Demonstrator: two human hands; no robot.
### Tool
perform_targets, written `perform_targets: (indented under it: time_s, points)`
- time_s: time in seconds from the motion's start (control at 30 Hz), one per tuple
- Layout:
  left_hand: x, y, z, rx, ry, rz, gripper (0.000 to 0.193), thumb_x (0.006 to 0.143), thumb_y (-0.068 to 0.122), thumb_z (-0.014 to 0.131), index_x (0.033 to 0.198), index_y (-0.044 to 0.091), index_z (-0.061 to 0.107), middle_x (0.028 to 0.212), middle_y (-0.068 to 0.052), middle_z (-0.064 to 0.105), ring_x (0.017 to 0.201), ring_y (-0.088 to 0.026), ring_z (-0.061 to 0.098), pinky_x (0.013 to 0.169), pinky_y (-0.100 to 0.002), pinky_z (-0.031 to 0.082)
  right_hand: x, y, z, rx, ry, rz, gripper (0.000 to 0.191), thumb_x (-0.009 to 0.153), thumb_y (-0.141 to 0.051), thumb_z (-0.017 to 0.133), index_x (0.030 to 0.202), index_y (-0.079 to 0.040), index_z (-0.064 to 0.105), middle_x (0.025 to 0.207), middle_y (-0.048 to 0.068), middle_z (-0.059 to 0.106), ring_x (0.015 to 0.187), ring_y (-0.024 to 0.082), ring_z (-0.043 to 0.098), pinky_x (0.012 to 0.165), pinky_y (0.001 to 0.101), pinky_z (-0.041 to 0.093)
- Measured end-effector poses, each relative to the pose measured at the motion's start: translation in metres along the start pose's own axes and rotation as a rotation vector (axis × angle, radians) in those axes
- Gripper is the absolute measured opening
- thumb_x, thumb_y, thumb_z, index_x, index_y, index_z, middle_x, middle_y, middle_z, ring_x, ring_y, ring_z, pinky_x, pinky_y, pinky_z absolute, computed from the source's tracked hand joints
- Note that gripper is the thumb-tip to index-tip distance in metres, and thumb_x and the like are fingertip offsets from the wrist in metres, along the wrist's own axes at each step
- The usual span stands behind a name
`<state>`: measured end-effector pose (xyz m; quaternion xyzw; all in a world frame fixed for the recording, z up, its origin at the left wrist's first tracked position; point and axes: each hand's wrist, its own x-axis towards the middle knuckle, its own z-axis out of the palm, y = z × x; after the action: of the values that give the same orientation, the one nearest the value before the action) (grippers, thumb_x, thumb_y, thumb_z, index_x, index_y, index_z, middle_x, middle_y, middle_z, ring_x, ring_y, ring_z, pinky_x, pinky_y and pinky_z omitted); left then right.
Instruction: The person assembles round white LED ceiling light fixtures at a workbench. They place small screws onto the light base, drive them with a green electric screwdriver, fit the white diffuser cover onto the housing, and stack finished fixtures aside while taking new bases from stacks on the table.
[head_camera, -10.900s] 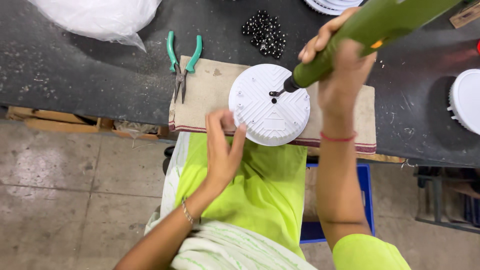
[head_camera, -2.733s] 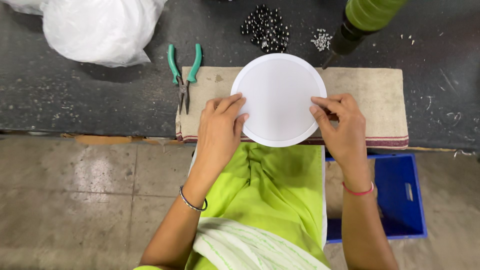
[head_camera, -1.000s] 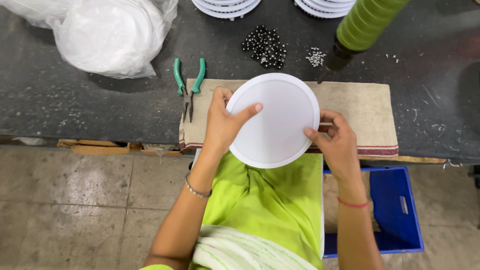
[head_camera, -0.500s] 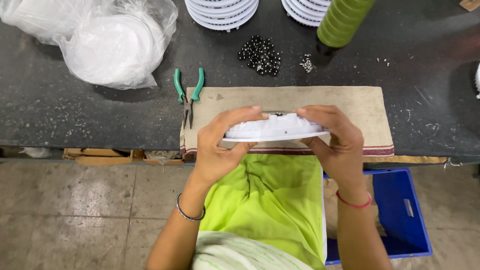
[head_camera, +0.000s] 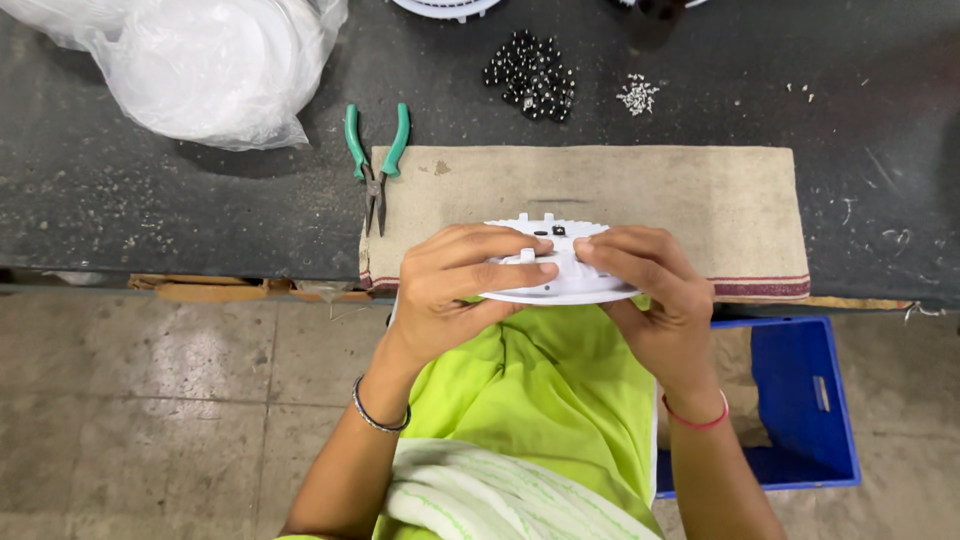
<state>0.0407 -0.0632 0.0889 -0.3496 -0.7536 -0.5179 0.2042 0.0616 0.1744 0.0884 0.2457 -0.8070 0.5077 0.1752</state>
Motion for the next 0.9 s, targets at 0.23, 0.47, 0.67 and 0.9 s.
perform_targets:
  time_s: [0.23, 0.47, 0.67, 0.9]
  points:
    - [-0.0007, -0.0014, -0.0017, -0.011, -0.005, 0.008, 0.032, 0.080, 0.011, 0.080, 0.111, 0.017, 0.078, 0.118, -0.004, 0.076, 0.109, -0.024, 0.075, 0.092, -0.035, 0.057, 0.0015, -0.0009, 0.0007, -0.006, -0.010, -0.012, 0.049, 0.076, 0.012, 0.077, 0.120, -0.008, 0.071, 0.122, 0.008, 0.069, 0.118, 0.025, 0.068, 0.095, 0.0326, 0.059]
    - [-0.0021, -0.0005, -0.0021, -0.003, -0.029, 0.010, 0.032, 0.081, 0.011, 0.079, 0.112, 0.017, 0.078, 0.118, -0.004, 0.076, 0.108, -0.024, 0.075, 0.092, -0.035, 0.058, -0.0001, 0.0025, -0.0004, -0.023, -0.010, -0.023, 0.049, 0.076, 0.011, 0.078, 0.121, -0.008, 0.070, 0.123, 0.008, 0.070, 0.120, 0.026, 0.067, 0.099, 0.0346, 0.058]
    - [-0.0006, 0.0003, -0.0006, 0.000, -0.016, 0.011, 0.032, 0.080, 0.011, 0.080, 0.111, 0.017, 0.078, 0.116, -0.004, 0.076, 0.106, -0.024, 0.075, 0.091, -0.035, 0.058, -0.0007, 0.0027, -0.0006, -0.036, -0.013, 0.001, 0.050, 0.074, 0.011, 0.077, 0.120, -0.008, 0.071, 0.122, 0.008, 0.070, 0.119, 0.026, 0.068, 0.097, 0.0339, 0.059]
    - [-0.0016, 0.0009, 0.0003, 0.012, -0.006, 0.014, 0.033, 0.079, 0.010, 0.081, 0.111, 0.017, 0.078, 0.117, -0.003, 0.076, 0.107, -0.024, 0.075, 0.093, -0.035, 0.058, -0.0002, 0.0022, -0.0005, -0.030, -0.006, -0.015, 0.047, 0.076, 0.009, 0.080, 0.120, -0.008, 0.071, 0.122, 0.008, 0.070, 0.119, 0.025, 0.068, 0.098, 0.0343, 0.059]
